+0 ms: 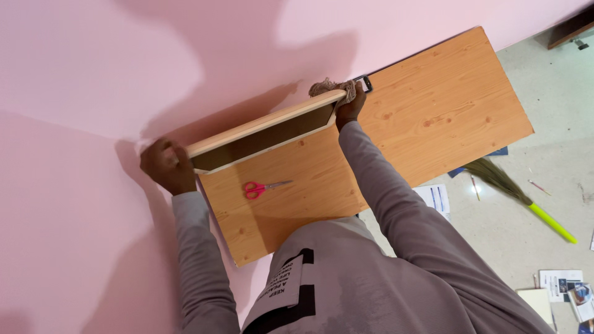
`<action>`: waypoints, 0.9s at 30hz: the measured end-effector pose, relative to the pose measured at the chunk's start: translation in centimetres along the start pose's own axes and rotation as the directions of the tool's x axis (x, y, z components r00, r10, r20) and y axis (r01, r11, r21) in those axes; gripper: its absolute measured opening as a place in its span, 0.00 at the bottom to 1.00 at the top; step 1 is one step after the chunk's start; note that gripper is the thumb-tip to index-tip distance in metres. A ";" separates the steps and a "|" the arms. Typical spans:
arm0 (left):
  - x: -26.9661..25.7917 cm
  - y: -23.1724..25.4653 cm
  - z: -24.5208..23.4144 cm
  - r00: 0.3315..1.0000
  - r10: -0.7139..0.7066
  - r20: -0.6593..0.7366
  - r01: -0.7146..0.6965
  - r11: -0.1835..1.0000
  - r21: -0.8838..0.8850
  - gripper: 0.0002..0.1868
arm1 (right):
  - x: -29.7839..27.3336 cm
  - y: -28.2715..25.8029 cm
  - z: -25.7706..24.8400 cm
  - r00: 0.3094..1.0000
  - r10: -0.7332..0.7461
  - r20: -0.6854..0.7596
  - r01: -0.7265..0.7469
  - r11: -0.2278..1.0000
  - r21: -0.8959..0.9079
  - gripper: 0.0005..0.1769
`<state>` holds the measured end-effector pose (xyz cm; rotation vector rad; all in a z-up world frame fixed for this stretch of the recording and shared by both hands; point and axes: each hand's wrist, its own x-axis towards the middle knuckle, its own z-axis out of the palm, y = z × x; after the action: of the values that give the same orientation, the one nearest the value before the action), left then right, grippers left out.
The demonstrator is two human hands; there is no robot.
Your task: The person wipes the front screen and the back casing of an all-in-one computer with a cloth, lifting and turning the device to reach different sides.
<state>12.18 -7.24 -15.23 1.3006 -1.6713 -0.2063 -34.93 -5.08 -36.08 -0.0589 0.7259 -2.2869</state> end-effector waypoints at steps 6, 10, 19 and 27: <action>1.1 8.3 5.6 0.703 0.408 0.582 -0.579 0.803 0.137 0.36 | 0.3 -0.1 0.7 0.997 -0.041 0.061 0.045 0.997 -0.056 0.21; 2.6 7.9 8.9 0.657 0.083 0.749 -0.489 0.804 0.339 0.29 | -1.5 -0.8 2.5 0.966 -0.192 0.175 0.247 0.891 -0.381 0.27; 1.7 6.0 8.7 0.700 0.354 0.621 -0.576 0.793 0.198 0.30 | -4.0 -1.9 5.1 0.958 -0.202 0.206 0.275 0.855 -0.440 0.30; 2.9 5.0 10.0 0.735 0.343 0.584 -0.550 0.806 0.219 0.29 | -0.9 -1.0 5.5 0.959 -0.131 0.250 0.248 0.811 -0.529 0.30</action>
<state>1.52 -11.59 -15.51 1.1027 -2.5591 0.0854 -33.52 -6.58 -30.77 -0.6583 1.3049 -2.1294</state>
